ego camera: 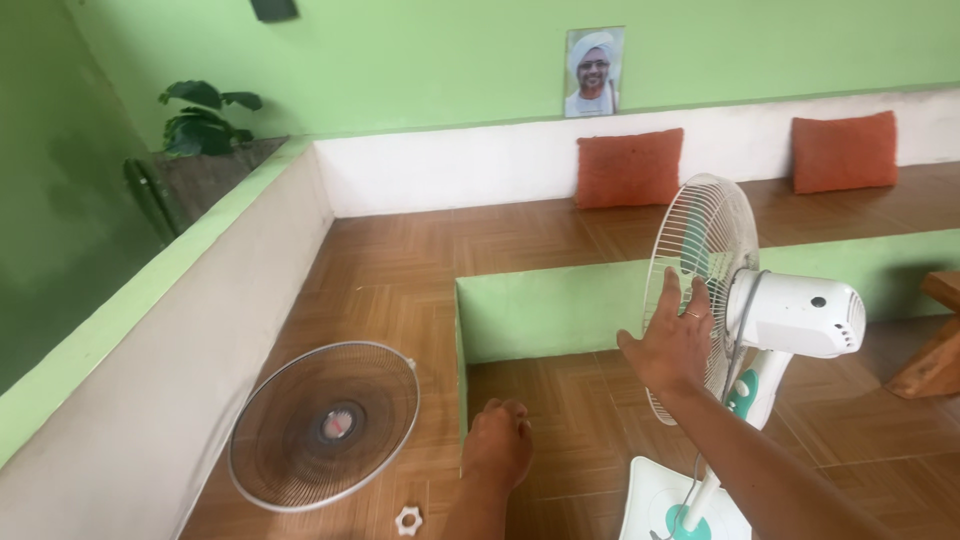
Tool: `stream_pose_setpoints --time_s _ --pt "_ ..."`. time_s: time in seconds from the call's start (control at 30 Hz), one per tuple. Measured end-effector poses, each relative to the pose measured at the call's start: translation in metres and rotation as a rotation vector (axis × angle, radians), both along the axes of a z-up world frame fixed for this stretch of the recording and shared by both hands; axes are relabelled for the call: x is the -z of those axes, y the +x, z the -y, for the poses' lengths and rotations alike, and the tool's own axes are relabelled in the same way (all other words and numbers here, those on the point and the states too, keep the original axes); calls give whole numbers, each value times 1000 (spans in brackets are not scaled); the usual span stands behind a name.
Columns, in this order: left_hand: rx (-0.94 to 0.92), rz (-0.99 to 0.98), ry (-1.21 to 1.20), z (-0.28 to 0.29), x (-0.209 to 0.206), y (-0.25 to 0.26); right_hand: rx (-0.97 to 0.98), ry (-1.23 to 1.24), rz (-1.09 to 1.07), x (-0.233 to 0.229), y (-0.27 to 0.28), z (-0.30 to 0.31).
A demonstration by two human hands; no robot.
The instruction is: The person disassembles a standing electric fan by removing the front grille, the fan blades, and the rear grille. The parts are placed on the floor next to a basin of water.
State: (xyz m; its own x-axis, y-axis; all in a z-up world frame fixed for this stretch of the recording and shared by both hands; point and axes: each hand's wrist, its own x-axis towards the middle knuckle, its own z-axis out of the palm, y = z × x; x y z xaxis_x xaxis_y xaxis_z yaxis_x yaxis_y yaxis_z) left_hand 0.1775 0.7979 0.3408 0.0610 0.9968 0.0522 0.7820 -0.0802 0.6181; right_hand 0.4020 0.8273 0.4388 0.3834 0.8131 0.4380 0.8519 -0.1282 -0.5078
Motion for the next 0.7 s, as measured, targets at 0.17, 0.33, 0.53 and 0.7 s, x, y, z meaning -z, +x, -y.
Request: stream_pose_setpoints --time_s 0.17,0.33,0.53,0.7 --pt "73 4 -76 -11 -1 15 93 -131 -27 8 13 -17" --pt "124 -20 -112 -27 -3 33 125 -212 -43 8 50 -23" --pt "177 -12 -115 -48 -9 82 -38 -79 -100 -6 61 -31" --pt "235 87 -131 -66 -13 131 -90 -110 -37 -15 54 -43"
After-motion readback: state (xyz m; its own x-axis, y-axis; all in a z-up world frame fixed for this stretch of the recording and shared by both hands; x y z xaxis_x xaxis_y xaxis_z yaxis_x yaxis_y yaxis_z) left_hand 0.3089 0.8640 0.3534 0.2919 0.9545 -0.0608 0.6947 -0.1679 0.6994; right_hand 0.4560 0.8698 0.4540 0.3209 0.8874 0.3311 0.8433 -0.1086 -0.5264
